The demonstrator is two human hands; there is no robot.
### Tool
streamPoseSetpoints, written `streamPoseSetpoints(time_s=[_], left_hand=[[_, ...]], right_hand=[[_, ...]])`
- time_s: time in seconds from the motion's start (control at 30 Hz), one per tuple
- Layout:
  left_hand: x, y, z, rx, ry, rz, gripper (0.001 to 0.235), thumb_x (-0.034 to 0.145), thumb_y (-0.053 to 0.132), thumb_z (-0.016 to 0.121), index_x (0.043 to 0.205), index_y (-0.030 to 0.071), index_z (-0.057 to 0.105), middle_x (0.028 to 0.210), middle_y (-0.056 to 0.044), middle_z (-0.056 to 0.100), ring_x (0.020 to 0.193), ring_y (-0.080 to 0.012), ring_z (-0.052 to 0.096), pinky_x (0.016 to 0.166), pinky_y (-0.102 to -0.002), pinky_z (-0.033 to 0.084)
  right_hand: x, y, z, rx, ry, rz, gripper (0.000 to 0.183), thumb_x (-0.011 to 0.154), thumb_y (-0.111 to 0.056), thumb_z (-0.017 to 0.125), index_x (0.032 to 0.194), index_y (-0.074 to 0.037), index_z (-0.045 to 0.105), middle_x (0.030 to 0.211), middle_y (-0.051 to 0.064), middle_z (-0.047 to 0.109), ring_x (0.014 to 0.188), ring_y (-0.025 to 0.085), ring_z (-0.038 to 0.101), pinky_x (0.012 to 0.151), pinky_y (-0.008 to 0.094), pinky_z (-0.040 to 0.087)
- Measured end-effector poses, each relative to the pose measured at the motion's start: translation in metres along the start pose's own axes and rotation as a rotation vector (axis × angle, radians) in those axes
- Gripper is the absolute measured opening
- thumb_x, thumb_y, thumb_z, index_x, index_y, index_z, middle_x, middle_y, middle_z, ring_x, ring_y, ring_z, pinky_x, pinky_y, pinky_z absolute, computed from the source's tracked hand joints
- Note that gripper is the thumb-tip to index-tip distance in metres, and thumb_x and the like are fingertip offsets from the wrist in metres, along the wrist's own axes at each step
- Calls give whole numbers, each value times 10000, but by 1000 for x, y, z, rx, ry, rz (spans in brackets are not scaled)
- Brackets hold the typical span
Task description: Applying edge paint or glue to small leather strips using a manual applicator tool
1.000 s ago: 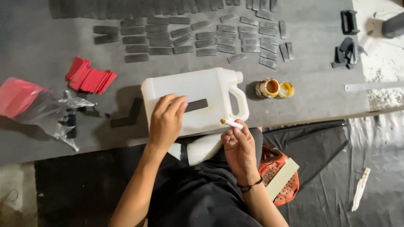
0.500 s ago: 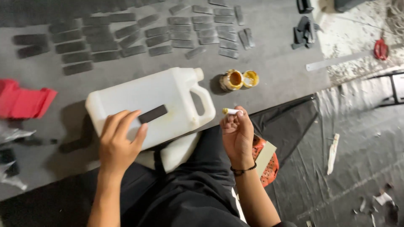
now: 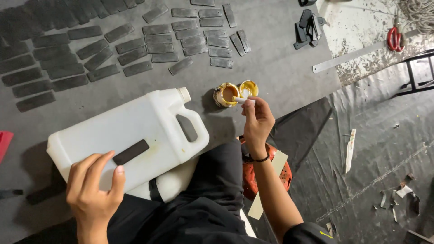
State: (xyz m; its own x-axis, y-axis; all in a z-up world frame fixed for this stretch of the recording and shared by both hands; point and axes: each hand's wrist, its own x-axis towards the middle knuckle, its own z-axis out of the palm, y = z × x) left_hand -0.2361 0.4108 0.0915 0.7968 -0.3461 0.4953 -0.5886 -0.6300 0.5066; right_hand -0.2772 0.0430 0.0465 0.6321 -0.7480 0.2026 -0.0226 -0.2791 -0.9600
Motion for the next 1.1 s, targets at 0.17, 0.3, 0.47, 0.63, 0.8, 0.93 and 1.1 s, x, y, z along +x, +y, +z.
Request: streamPoseSetpoints(time_s=[0.17,0.3,0.47,0.63,0.8,0.93,1.1], left_hand=[[1,-1,2,18,-3,6,264,1054,139,638,1103,-82,775,1098,-213,698,935,-363,658,900,-474,531],[-1,-2,5,38,-12,-11,239,1049,121,655,1091,-72,790,1099,-202,701,927,-351,654,894,-467,537],[-3,-3,7,64,-10,-31,249,1053,141,657,1074,-58,804,1091,-184,701,903,-338,642,883,-455,534],[-4,-4,8,84,-1,-20,242,1055,140,664,1065,-52,811,1086,-180,703,877,-326,627,842,-447,523],[-5,-3,8,101,-12,-32,202,1047,115,682,1087,-40,807,1097,-169,699,906,-334,637,893,-454,531],[-9,-5,8,106,-14,-37,200,1048,118,685,1097,-32,809,1106,-168,692,896,-333,624,873,-449,520],[-1,-3,8,98,-6,-26,162,1031,62,709,1102,-45,807,1117,-166,701,931,-321,650,906,-447,543]], right_hand=[[17,-3,3,-395,-84,-260,113,1032,-164,662,1036,-65,717,812,10,618,688,107,494,642,277,408],[26,1,7,-451,-102,-451,98,1028,-136,681,1010,-42,699,878,67,656,682,152,546,636,289,473],[31,9,10,-486,-125,-534,59,1023,-115,693,1007,-60,706,897,67,662,700,167,575,660,303,488],[31,3,6,-500,-131,-558,95,970,-106,773,966,-45,701,850,59,658,696,163,556,663,299,477],[30,-21,1,-396,-30,-496,130,993,-137,733,971,-9,719,830,91,659,665,157,548,618,283,469],[31,-20,4,-402,-13,-482,106,991,-138,742,977,-35,724,827,68,656,660,145,537,628,277,470],[29,-35,3,-328,-13,-433,114,1005,-124,709,964,-18,707,833,73,653,680,145,530,635,277,446]])
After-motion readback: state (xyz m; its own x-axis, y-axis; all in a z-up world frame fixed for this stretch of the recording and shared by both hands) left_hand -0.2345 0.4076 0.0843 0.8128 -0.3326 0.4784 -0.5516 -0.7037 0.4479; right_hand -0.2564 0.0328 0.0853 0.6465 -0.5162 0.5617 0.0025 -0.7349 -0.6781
